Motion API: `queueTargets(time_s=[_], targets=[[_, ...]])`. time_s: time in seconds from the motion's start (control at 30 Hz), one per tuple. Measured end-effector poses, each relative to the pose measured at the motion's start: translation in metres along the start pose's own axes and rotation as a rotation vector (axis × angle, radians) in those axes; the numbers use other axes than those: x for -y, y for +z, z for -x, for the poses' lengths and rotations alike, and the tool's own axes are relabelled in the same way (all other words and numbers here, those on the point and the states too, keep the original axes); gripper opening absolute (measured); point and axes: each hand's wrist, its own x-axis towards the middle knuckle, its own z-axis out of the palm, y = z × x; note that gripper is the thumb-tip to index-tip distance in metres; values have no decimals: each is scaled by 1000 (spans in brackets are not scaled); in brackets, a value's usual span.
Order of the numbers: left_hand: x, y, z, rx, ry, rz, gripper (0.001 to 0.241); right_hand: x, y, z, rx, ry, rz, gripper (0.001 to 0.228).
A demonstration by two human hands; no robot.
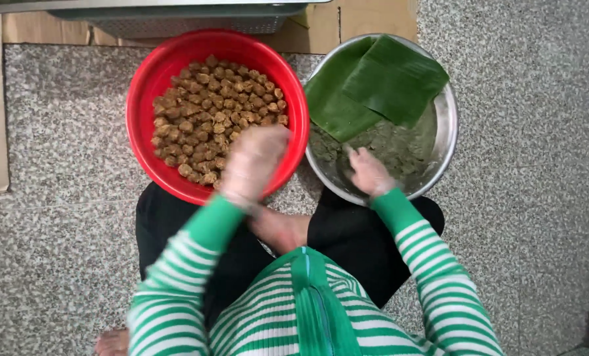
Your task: The person is manually shaping green dough into balls, filling them with a brown paste, and placing the finished cakes onto a tray.
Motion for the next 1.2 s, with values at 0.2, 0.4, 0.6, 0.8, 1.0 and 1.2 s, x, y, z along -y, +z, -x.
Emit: queueTargets(time_s=[0.2,0.4,0.6,0.8,1.0,1.2], targets=[[97,132,60,268,569,-224,16,8,43,-26,96,408,-189,47],[159,172,74,311,601,-504,27,-16,85,-67,175,503,-21,26],[198,196,83,251,715,-508,21,65,-10,-53,243,649,-177,34],[174,187,71,137,758,-486,20,5,59,-87,150,710,-512,39],[133,171,62,50,499,-561,28,-36,74,-62,223,505,-421,36],[64,160,32,412,-255,-273,61,-2,-11,-2,-66,122,-372,42]])
